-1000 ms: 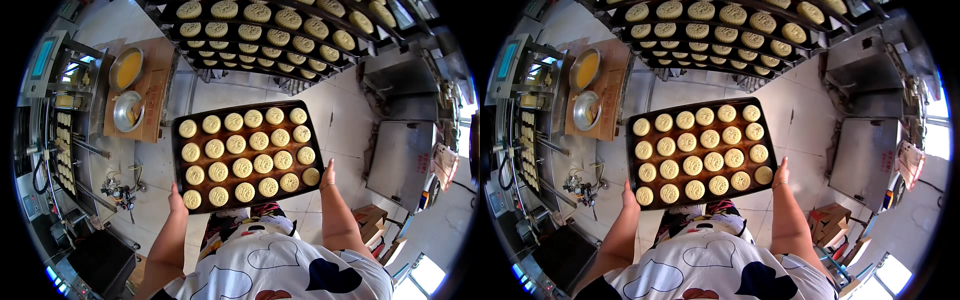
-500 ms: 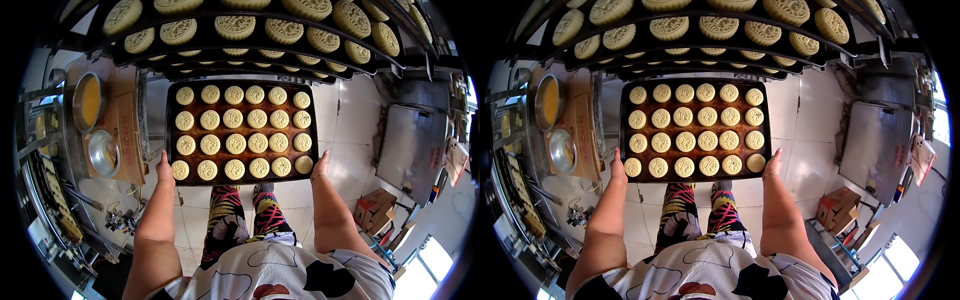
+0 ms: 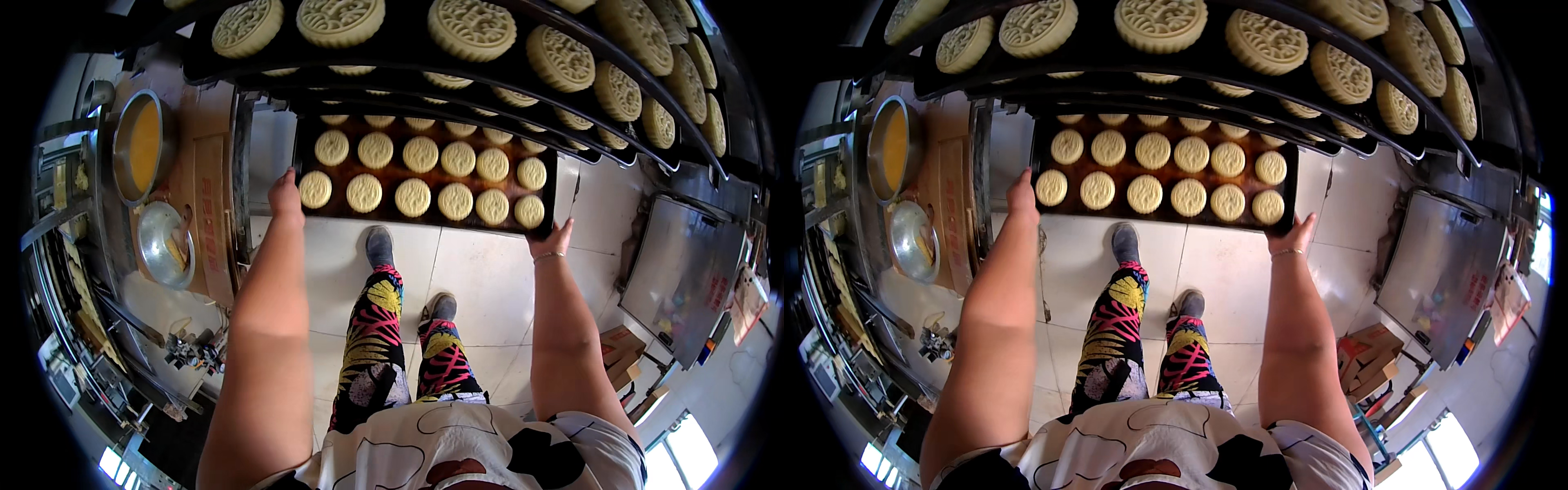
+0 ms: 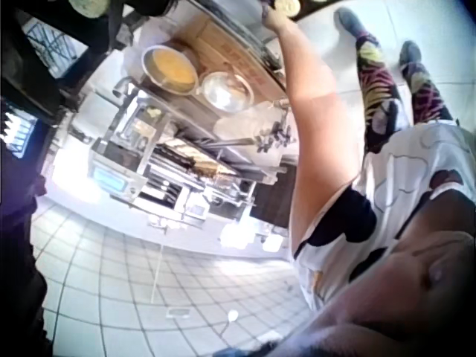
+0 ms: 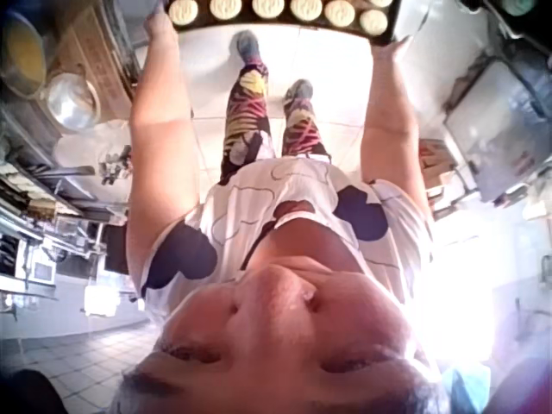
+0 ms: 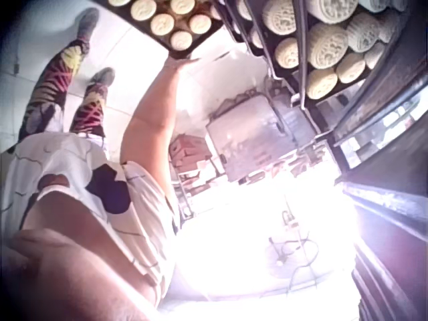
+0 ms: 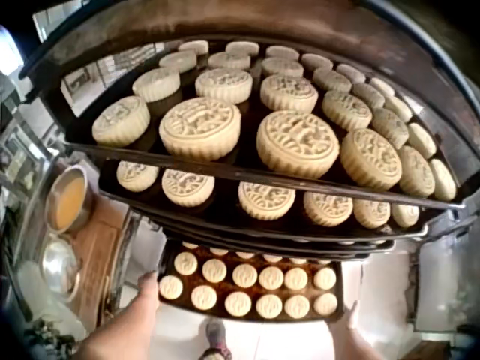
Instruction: The person applies egg wash to pastries on a tray using a brush, places the tray into a rack, and loads baking trays into a commercial oven.
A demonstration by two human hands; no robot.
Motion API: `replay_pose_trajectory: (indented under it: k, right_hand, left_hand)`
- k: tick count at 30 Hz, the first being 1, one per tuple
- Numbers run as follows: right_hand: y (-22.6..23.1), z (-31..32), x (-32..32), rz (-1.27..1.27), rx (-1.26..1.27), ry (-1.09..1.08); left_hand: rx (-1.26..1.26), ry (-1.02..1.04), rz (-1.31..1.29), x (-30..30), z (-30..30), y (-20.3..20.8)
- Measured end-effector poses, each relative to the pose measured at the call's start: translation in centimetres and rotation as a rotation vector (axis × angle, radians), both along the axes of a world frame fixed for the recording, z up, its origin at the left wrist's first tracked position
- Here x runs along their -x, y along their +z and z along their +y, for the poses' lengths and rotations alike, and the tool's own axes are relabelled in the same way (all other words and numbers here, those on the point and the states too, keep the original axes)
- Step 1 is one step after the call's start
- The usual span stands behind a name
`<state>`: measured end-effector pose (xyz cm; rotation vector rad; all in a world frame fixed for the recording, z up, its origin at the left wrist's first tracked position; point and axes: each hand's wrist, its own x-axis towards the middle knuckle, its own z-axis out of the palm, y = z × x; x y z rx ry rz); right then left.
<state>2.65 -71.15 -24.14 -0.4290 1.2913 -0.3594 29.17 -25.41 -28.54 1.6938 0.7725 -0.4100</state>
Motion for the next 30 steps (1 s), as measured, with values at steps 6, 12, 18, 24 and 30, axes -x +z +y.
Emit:
replay_pose_trajectory:
  k: [6, 12, 18, 24, 30]
  right_hand:
    - [-2.3, 1.8, -6.6, -0.107, -0.087, -0.175]
    - [-1.5, 1.8, -10.4, -0.242, 0.041, 0.367]
    - [0.5, 9.5, -2.8, 0.024, -0.111, 0.788]
    - [-1.5, 13.3, 17.9, 0.435, 0.05, 1.549]
    - [16.0, 10.6, 15.5, 0.58, 0.286, 1.223]
  left_hand:
    - [0.478, 0.568, 0.25, 0.6, -6.4, -2.5]
    - [0.774, 0.165, 0.089, -4.4, -7.8, 1.9]
    - [0.319, -0.456, 0.111, 2.0, -2.7, 3.4]
    - [-0.272, -1.297, 0.147, 23.6, 11.9, 4.7]
    - [-0.449, -1.264, 0.377, 34.9, 20.5, 16.7]
